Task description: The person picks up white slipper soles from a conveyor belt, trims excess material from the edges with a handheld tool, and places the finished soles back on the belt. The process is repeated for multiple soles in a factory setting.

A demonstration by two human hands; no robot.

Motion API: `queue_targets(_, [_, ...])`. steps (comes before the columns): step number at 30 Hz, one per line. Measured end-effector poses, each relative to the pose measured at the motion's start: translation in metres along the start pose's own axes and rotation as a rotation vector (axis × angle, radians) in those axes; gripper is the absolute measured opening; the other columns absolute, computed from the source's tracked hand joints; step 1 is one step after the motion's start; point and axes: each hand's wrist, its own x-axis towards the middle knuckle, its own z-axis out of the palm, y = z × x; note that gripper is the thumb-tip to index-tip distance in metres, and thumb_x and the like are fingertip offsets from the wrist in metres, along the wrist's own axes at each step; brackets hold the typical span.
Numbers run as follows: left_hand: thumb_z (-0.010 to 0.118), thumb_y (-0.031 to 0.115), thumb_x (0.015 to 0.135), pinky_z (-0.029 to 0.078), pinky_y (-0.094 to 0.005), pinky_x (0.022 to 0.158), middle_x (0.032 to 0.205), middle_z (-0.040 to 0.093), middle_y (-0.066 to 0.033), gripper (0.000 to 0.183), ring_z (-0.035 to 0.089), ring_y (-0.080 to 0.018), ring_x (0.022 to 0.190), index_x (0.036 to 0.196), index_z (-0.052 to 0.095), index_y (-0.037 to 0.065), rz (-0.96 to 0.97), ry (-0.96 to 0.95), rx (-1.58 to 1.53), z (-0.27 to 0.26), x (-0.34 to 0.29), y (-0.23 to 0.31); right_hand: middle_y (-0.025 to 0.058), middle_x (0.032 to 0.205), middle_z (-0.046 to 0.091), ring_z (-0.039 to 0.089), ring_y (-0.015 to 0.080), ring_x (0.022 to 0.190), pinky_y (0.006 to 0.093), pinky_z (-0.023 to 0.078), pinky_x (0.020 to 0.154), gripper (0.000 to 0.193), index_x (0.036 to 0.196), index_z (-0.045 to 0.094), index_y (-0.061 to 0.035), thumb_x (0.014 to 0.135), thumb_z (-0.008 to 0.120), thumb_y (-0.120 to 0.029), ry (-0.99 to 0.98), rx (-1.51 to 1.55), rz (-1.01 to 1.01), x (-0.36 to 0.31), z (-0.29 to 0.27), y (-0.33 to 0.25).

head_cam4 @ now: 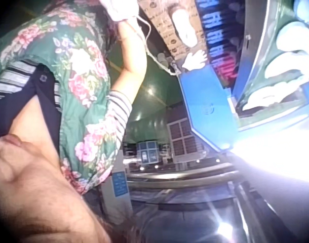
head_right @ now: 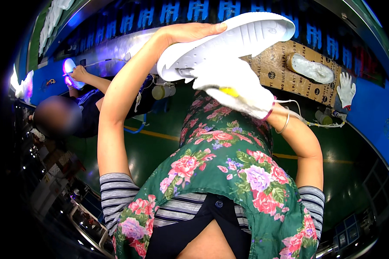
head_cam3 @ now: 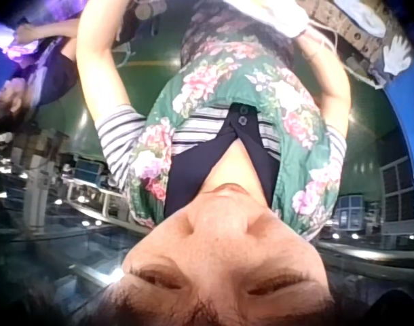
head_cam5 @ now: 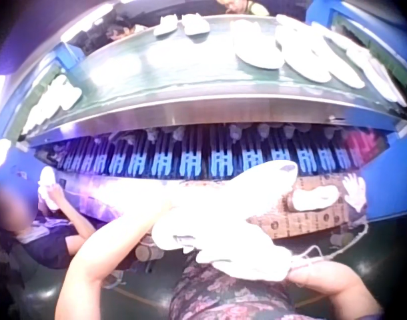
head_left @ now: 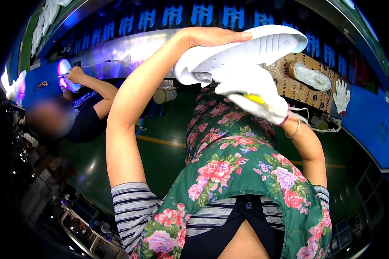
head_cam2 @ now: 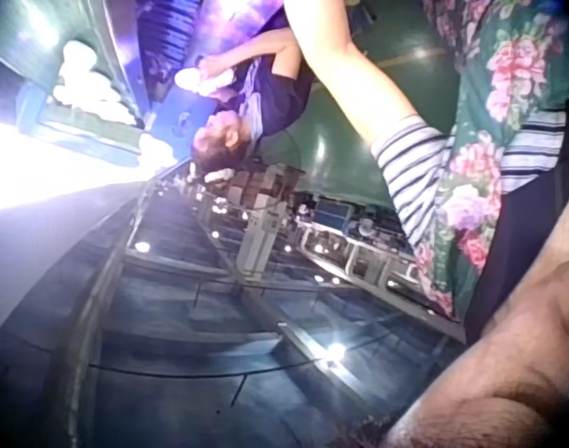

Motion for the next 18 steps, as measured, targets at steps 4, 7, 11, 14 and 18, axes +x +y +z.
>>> queue_targets(4, [0.051, 0.081, 0.085, 0.062, -0.0450, 0.082, 0.132, 0.062, -0.0231, 0.094, 0.069, -0.0366, 0.109, 0.142, 0.056, 0.008, -0.064, -0.006, -0.220, -0.001, -0.006, -0.008, 0.0033, 0.115, 0.073, 0.069, 0.0275, 0.092, 0.0393, 0.053, 0.078, 0.034, 0.103, 0.074, -0.0202, 0.073, 0.079, -0.006, -0.083, 0.007, -0.078, -0.001, 0.005, -0.023])
queue_targets(7, [0.045, 0.073, 0.094, 0.064, -0.0415, 0.065, 0.118, 0.069, -0.0221, 0.084, 0.075, -0.0318, 0.081, 0.143, 0.055, 0.006, -0.025, 0.019, -0.506, -0.003, 0.001, -0.029, 0.0092, 0.109, 0.076, 0.070, 0.0241, 0.093, 0.0355, 0.055, 0.082, 0.016, 0.093, 0.077, -0.0107, 0.078, 0.079, -0.004, 0.040, 0.324, 0.179, -0.001, -0.001, -0.027])
queue_targets(11, [0.036, 0.074, 0.096, 0.063, -0.0493, 0.072, 0.129, 0.065, -0.0174, 0.084, 0.073, -0.0345, 0.094, 0.148, 0.046, 0.009, 0.090, -0.007, -1.253, 0.003, 0.020, -0.050, 0.0171, 0.110, 0.074, 0.071, 0.0202, 0.098, 0.0329, 0.056, 0.089, 0.014, 0.098, 0.075, 0.0021, 0.084, 0.072, 0.005, 0.435, 0.728, 0.640, -0.007, -0.015, -0.027])
queue_targets(14, [0.036, 0.072, 0.098, 0.062, -0.0508, 0.080, 0.134, 0.061, -0.0185, 0.084, 0.071, -0.0381, 0.096, 0.152, 0.038, 0.008, 0.439, -0.263, -1.388, 0.026, 0.005, -0.056, 0.0122, 0.110, 0.075, 0.070, 0.0160, 0.099, 0.0291, 0.055, 0.090, 0.017, 0.103, 0.074, 0.0025, 0.086, 0.072, 0.004, 0.517, 0.460, 0.630, 0.003, -0.036, -0.022])
queue_targets(18, [0.037, 0.054, 0.104, 0.062, -0.0460, 0.084, 0.136, 0.059, -0.0190, 0.069, 0.069, -0.0356, 0.106, 0.150, 0.039, 0.003, 0.557, -0.149, -1.359, 0.064, 0.011, -0.067, 0.0090, 0.101, 0.076, 0.070, 0.0153, 0.089, 0.0277, 0.056, 0.081, 0.018, 0.103, 0.077, -0.0014, 0.085, 0.075, -0.001, 0.440, 0.229, 0.431, 0.014, -0.058, -0.009])
